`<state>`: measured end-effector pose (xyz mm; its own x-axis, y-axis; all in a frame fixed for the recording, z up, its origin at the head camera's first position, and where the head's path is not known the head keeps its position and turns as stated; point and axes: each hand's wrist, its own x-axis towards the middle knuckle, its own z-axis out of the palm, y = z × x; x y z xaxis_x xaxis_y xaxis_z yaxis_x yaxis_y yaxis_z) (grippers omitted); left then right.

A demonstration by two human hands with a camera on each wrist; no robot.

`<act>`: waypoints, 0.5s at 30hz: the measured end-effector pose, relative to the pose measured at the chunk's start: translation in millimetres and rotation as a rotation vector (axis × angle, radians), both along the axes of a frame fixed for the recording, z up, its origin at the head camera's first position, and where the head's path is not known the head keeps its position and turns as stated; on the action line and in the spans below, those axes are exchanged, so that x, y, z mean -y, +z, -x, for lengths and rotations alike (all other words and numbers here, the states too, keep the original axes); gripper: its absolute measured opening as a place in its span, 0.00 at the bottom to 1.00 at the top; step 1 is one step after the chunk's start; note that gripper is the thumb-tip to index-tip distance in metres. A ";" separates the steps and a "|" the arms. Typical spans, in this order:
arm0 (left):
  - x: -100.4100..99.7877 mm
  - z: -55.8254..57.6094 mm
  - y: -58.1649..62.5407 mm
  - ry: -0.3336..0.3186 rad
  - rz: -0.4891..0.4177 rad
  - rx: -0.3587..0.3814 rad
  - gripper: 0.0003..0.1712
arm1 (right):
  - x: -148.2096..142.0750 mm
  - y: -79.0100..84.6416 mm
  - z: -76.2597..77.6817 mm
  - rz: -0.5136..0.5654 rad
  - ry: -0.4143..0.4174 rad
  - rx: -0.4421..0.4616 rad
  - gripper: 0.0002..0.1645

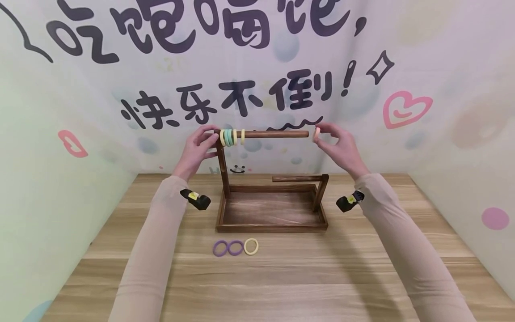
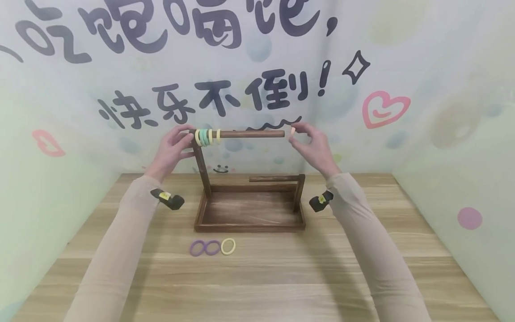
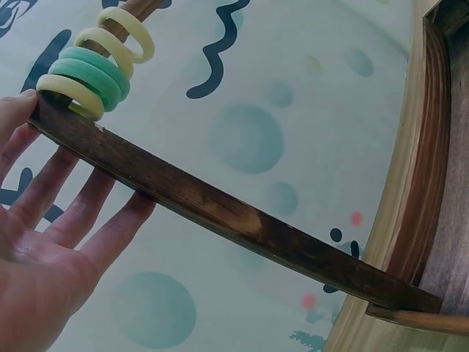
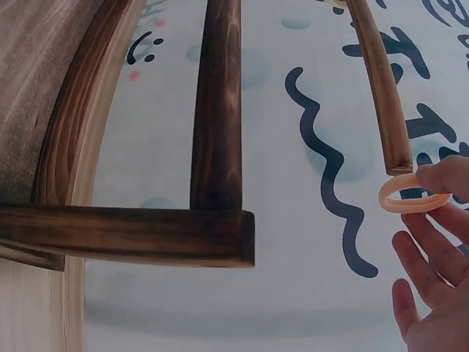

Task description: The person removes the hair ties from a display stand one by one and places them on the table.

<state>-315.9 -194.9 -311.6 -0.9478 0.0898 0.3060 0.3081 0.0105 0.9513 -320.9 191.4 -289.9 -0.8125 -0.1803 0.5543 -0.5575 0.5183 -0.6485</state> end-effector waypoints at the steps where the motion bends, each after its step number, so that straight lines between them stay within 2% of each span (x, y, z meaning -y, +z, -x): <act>1: 0.1 -0.6 0.4 -0.002 -0.002 0.000 0.13 | -0.7 -0.1 -1.4 0.004 0.005 -0.003 0.22; 11: 1.4 -0.2 1.5 -0.007 -0.006 0.015 0.13 | -2.6 -2.2 -14.6 0.046 0.056 0.028 0.23; 15: 1.2 0.9 1.7 -0.004 -0.012 0.018 0.13 | 5.0 6.0 -30.6 0.060 0.081 0.063 0.23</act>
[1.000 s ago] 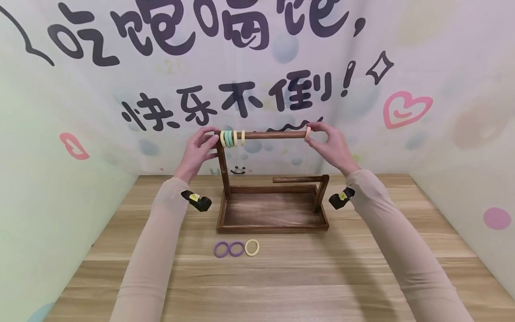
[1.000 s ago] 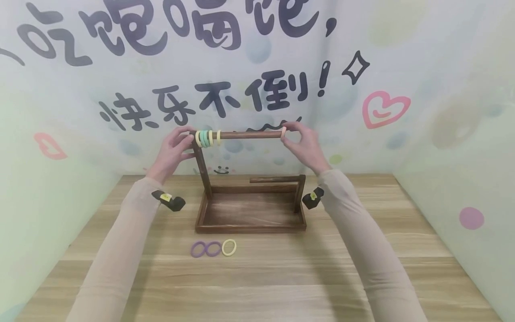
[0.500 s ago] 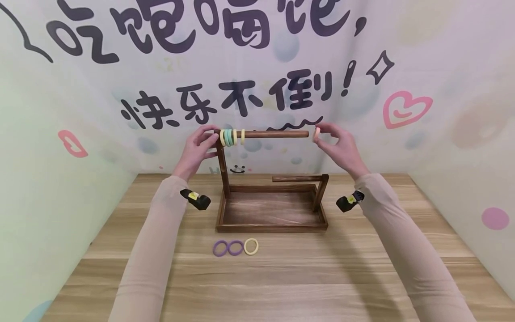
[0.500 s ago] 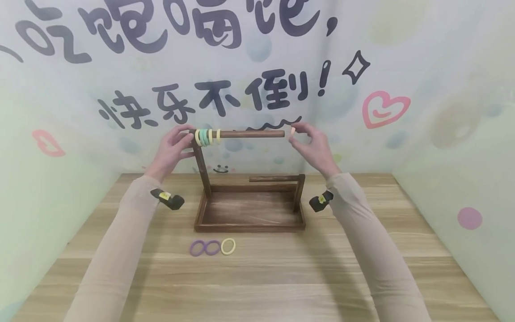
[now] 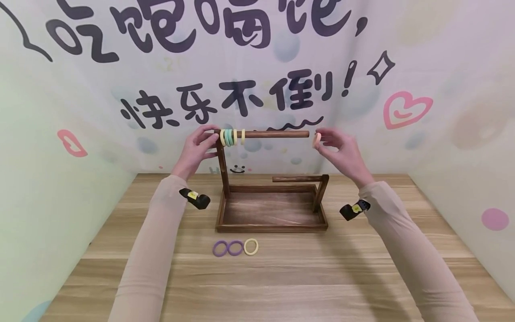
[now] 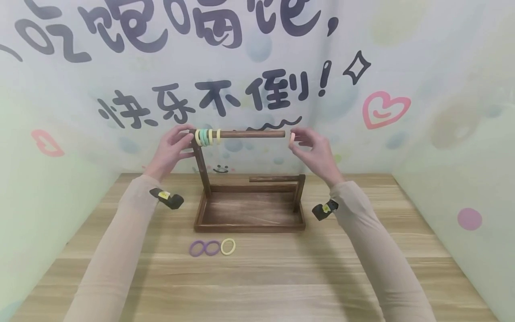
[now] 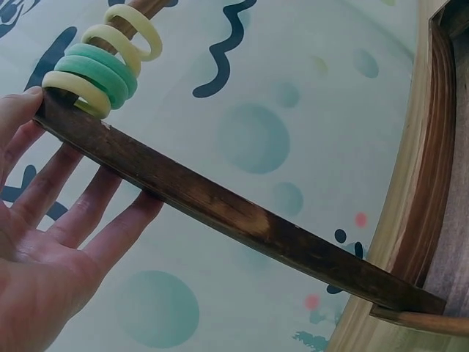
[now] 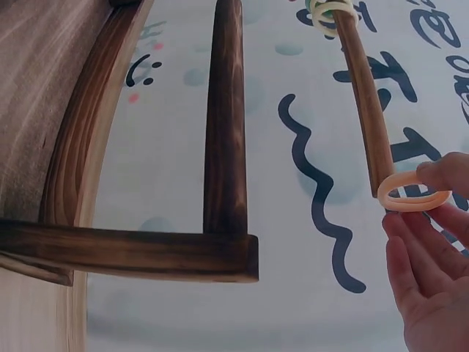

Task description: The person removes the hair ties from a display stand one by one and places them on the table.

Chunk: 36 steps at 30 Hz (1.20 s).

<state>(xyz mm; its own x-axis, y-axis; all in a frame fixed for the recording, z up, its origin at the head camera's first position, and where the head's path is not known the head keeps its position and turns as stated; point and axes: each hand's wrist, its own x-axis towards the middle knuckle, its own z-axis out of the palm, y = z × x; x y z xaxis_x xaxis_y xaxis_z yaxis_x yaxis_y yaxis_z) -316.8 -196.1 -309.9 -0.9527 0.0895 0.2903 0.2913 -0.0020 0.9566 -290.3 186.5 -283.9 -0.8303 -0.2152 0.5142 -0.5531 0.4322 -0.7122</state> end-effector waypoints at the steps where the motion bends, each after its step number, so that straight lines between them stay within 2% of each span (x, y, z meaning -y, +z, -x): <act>1: 0.2 0.6 -0.3 -0.001 0.000 0.001 0.13 | 0.6 -0.2 -1.4 0.003 0.006 0.006 0.23; 6: 0.7 1.5 -0.8 -0.013 -0.006 0.005 0.14 | 3.3 -2.4 -6.3 0.023 0.058 0.008 0.23; 11: 1.1 0.8 -0.8 -0.013 -0.009 0.007 0.14 | 14.5 7.7 -26.5 0.030 0.114 -0.007 0.21; 19: 2.2 1.2 -0.4 -0.028 -0.020 0.005 0.13 | 19.6 0.9 -32.5 0.043 0.141 0.007 0.20; 22: 2.3 1.6 -0.6 -0.024 -0.016 0.006 0.13 | 20.2 -5.6 -31.6 0.048 0.156 0.016 0.20; 29: 3.5 -0.3 0.8 -0.029 -0.004 0.002 0.12 | 16.5 -33.0 -18.8 0.067 0.198 0.042 0.23; 36: 3.0 -1.4 3.1 -0.024 0.024 0.003 0.13 | 18.9 -47.9 -20.9 0.088 0.248 0.068 0.23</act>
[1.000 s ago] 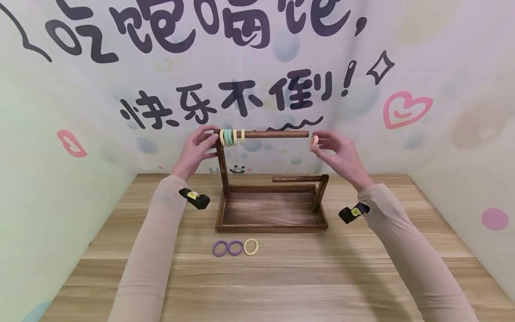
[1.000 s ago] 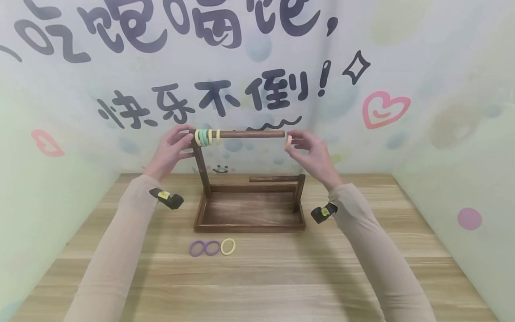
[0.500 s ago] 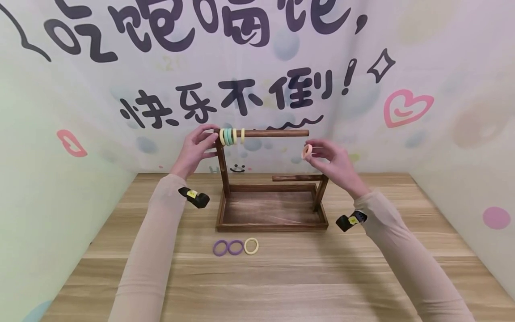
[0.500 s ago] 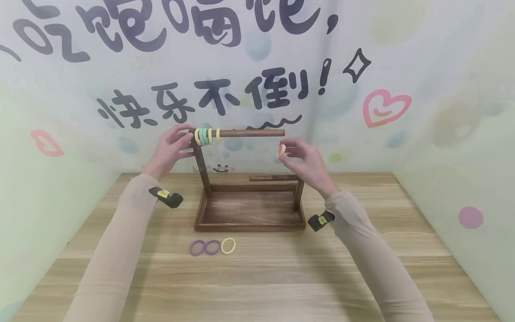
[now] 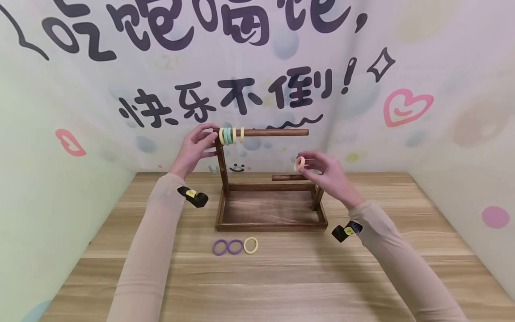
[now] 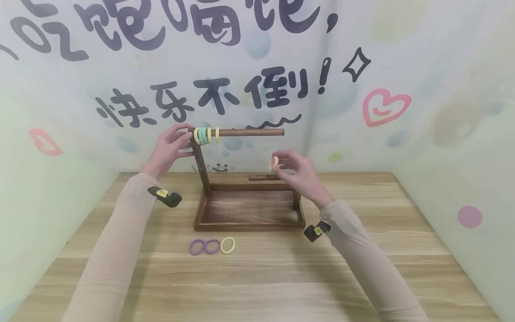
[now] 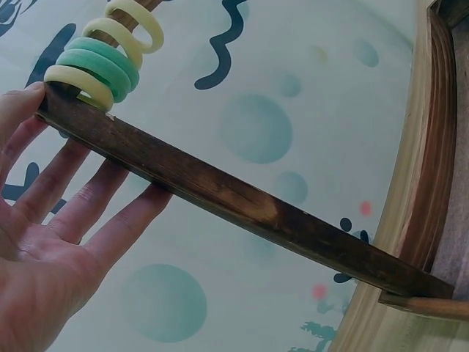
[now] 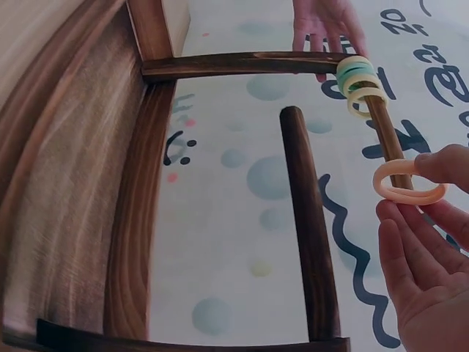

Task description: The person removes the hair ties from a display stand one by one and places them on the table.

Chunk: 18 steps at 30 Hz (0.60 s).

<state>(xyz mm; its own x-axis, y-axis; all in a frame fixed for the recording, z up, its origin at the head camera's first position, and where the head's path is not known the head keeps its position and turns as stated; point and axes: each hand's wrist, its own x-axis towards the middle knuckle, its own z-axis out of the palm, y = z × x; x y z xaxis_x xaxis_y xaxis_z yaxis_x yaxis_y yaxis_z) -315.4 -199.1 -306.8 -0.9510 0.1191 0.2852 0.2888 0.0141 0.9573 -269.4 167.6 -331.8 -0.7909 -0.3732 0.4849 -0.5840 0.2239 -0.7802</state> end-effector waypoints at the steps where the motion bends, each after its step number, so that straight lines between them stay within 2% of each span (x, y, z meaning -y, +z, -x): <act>1: -0.2 0.1 0.1 0.003 0.002 0.001 0.13 | 0.8 -1.8 -1.0 -0.002 0.006 0.007 0.23; 18: 0.6 2.5 -2.1 0.003 -0.011 0.004 0.13 | 16.1 -30.1 -13.6 -0.004 0.088 0.088 0.24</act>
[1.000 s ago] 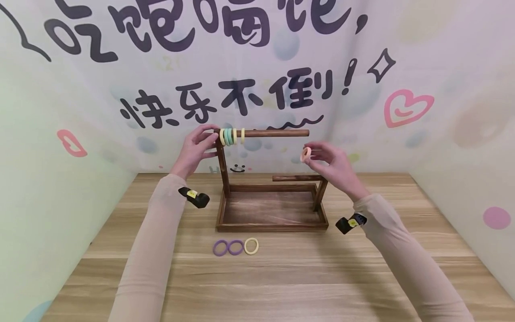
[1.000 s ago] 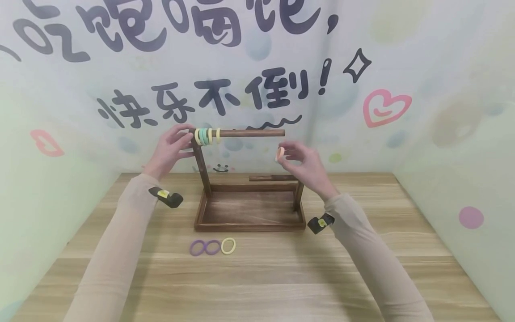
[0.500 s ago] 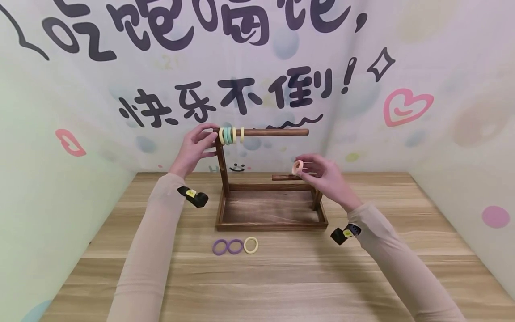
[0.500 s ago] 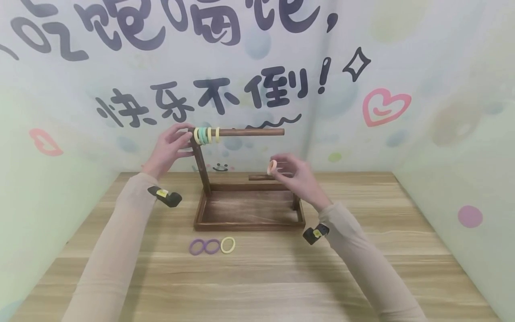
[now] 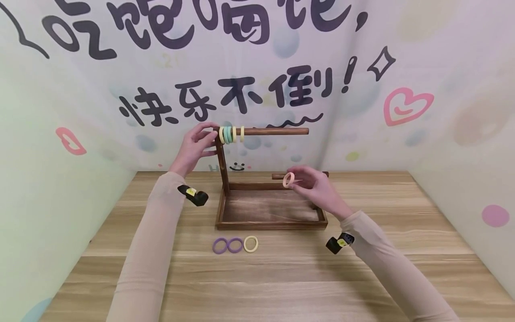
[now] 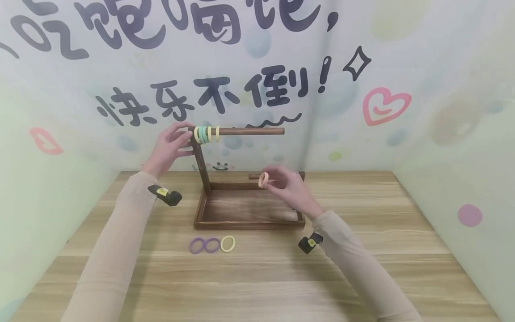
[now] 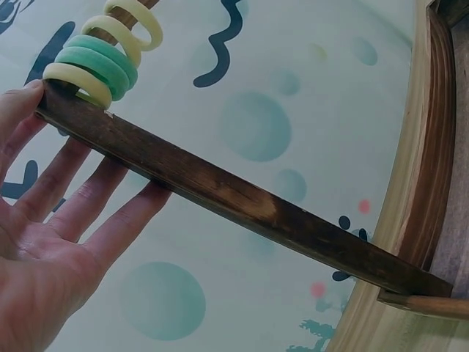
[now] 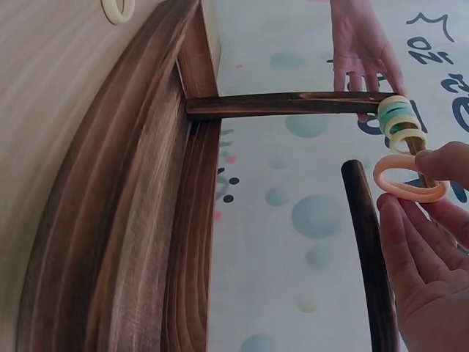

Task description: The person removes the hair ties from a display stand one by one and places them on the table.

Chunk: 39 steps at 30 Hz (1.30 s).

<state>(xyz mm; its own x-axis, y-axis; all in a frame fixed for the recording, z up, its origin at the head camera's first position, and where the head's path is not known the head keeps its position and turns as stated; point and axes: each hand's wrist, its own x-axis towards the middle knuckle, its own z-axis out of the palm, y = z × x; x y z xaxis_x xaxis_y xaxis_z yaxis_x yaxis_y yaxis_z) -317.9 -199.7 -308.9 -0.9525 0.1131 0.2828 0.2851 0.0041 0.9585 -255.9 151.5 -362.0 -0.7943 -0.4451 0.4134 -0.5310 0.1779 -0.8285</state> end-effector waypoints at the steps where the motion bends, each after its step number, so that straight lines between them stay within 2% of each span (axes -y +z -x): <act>1: 0.3 0.1 -0.1 -0.002 0.000 -0.001 0.13 | 1.5 -0.5 -1.1 0.006 0.003 -0.001 0.23; 6: 0.5 -0.5 0.8 -0.003 -0.003 -0.002 0.13 | 8.3 -4.4 -6.3 -0.008 -0.004 -0.004 0.23; 13: 0.8 -2.3 1.5 -0.007 0.001 -0.007 0.13 | 15.0 -8.2 -15.4 -0.041 0.007 0.074 0.23; 17: 1.1 -1.9 1.1 -0.005 0.008 -0.011 0.12 | 17.9 -17.2 -14.0 -0.037 0.016 0.072 0.22; 24: 1.9 -2.2 0.1 -0.013 0.001 -0.014 0.12 | 23.5 -25.2 -20.0 -0.019 0.039 0.090 0.22; 31: 2.1 -2.2 0.0 -0.020 -0.001 -0.016 0.12 | 27.4 -41.6 -24.2 -0.049 0.064 0.103 0.20; 39: 2.3 -1.2 0.0 -0.024 -0.002 -0.018 0.12 | 32.1 -58.1 -24.7 -0.027 0.107 0.114 0.22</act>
